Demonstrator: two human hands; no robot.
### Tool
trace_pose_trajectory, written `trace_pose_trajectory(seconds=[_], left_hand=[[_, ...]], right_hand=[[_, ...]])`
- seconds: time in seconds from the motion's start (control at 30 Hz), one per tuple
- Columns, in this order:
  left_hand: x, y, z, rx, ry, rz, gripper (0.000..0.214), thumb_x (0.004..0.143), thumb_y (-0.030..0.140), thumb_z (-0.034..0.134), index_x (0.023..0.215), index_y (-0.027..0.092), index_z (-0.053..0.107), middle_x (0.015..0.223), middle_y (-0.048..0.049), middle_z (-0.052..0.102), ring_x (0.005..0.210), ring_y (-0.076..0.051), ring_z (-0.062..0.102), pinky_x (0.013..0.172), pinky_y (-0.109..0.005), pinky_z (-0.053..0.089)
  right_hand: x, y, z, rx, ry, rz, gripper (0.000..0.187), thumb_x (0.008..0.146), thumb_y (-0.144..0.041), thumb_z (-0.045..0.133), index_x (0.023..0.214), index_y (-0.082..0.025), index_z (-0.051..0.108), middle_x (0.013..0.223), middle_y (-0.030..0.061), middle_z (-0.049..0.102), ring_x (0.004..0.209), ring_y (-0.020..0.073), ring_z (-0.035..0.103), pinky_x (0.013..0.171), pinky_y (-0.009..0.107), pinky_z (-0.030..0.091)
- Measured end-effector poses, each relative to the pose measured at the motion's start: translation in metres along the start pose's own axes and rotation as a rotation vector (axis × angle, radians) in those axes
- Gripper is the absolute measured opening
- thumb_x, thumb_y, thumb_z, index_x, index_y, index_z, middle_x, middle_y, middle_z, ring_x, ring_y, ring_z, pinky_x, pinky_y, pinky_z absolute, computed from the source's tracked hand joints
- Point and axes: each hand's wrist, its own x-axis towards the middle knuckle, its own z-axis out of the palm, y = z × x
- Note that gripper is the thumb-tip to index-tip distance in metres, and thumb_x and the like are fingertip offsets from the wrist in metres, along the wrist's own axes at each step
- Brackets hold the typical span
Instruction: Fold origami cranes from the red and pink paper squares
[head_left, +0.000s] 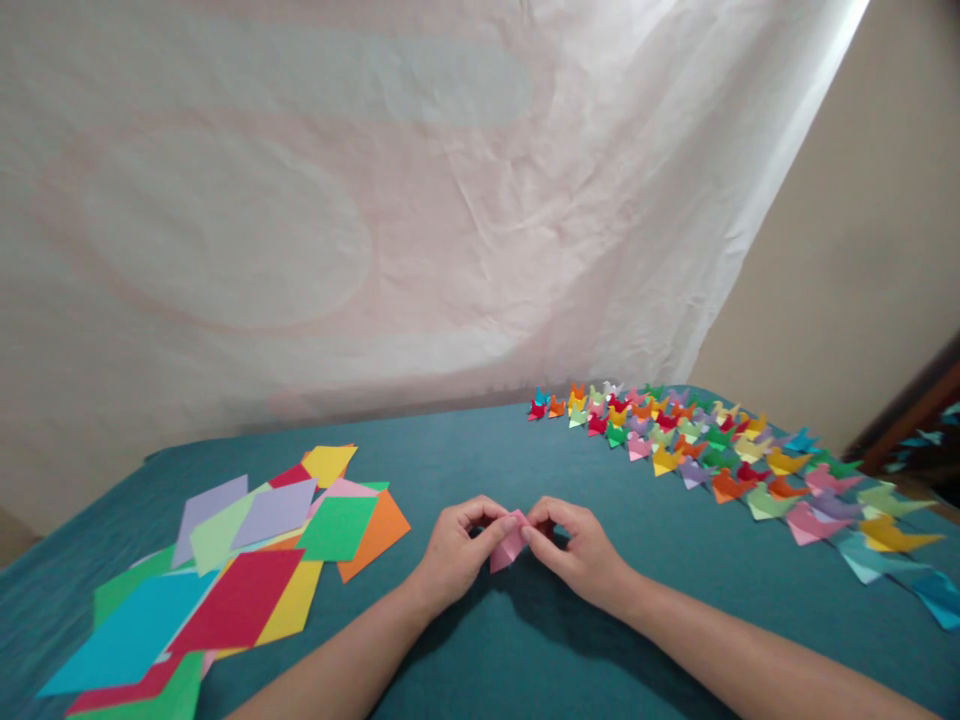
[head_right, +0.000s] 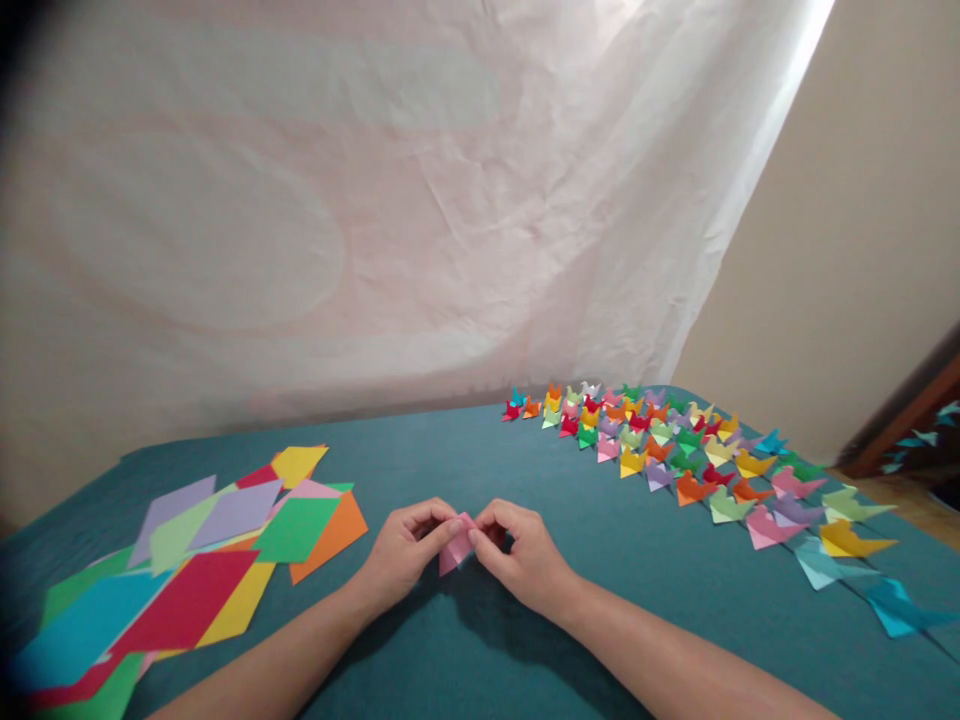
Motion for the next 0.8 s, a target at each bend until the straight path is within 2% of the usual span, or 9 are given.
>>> trace_pose_trajectory(seconds=[0.33,0.47,0.8], left_hand=[[-0.0044,0.0091,0.0029,0.147,0.038,0.098,0.022,0.080,0.036,0.062,0.074,0.015,0.066,0.072,-0.0032,0.061,0.068,-0.014,0.054,0.065,-0.023,0.042],[-0.0034,0.0077,0.0019,0.150,0.066,0.087,0.020,0.077,0.035,0.065,0.084,0.016,0.068,0.079,-0.0031,0.064,0.073,-0.016,0.056,0.069,-0.023,0.043],[-0.0041,0.0059,0.0015,0.116,0.091,0.113,0.016,0.082,0.031,0.060,0.087,0.016,0.064,0.083,-0.0034,0.063,0.076,-0.016,0.057,0.072,-0.025,0.045]], right_hand=[[-0.0010,0.0039,0.0021,-0.005,-0.052,-0.012,0.017,0.088,-0.028,0.049,0.078,-0.018,0.059,0.071,0.0015,0.059,0.065,0.0134,0.053,0.062,0.024,0.040],[-0.0003,0.0047,0.0013,-0.008,-0.017,-0.024,0.016,0.089,-0.028,0.048,0.081,-0.018,0.058,0.073,0.0016,0.058,0.066,0.0138,0.052,0.063,0.024,0.040],[0.0011,0.0049,-0.0007,-0.014,0.023,-0.039,0.019,0.091,-0.030,0.046,0.083,-0.019,0.058,0.073,0.0022,0.055,0.065,0.0144,0.050,0.062,0.025,0.040]])
